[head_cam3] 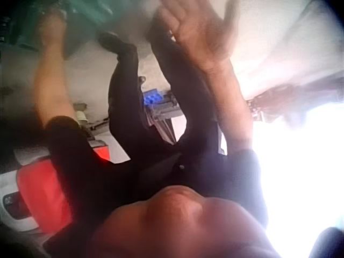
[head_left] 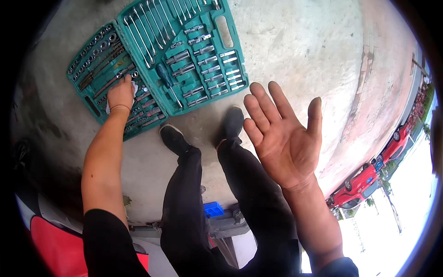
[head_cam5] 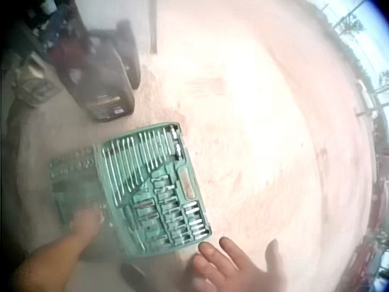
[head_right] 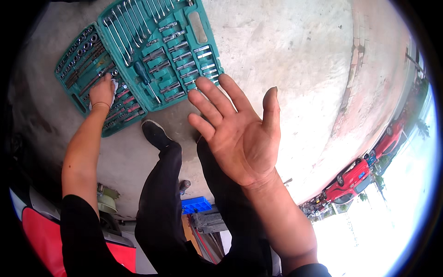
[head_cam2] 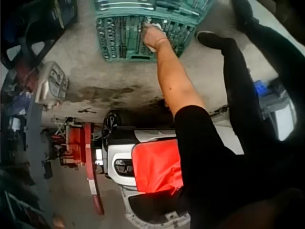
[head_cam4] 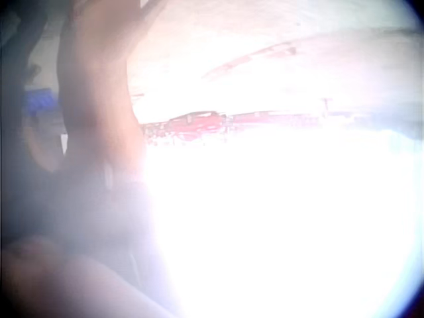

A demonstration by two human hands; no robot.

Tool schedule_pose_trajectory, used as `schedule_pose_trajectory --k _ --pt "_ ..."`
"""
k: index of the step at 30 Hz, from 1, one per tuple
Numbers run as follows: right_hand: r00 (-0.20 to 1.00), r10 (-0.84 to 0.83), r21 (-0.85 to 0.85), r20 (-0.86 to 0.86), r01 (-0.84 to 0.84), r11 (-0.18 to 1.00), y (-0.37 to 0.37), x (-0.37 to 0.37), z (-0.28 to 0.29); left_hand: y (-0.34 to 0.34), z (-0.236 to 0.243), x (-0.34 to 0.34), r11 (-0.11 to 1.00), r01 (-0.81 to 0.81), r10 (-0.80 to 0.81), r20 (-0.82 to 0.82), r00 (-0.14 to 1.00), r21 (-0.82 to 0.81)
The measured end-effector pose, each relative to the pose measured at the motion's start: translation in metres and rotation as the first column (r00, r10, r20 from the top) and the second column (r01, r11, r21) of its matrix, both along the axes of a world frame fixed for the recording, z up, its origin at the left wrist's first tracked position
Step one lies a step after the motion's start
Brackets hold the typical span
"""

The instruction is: The person removes a metal fitting from the engine bay, wipes down the surrounding engine area with a cloth, and applies a substance from a tube to a component.

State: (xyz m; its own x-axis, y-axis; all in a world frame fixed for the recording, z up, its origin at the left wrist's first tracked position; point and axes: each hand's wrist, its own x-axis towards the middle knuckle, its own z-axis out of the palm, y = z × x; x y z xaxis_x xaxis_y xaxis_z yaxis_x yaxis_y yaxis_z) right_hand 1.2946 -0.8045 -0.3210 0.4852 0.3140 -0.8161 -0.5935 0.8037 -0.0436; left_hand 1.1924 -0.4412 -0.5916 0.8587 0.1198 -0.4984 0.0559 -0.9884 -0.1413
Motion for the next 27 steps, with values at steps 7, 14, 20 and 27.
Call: schedule_pose_trajectory --k 7,14,20,27 --pt "0.996 0.059 -0.026 0.071 -0.057 0.998 0.010 0.011 0.007 0.005 0.018 -0.004 0.998 0.061 -0.061 -0.011 0.998 -0.006" --pt "0.992 0.122 -0.228 0.017 -0.115 0.967 0.026 0.003 0.061 0.008 0.078 -0.004 0.963 -0.150 0.154 0.001 0.988 -0.224" --pt "0.965 0.259 -0.232 0.030 -0.245 0.941 0.042 0.015 0.109 0.022 0.131 -0.052 0.801 -0.483 0.418 -0.248 0.874 -0.353" --pt "0.836 0.548 -0.245 0.036 -0.524 0.816 0.061 -0.003 0.188 -0.033 0.260 -0.118 0.323 -0.857 0.739 -0.459 0.493 -0.401"
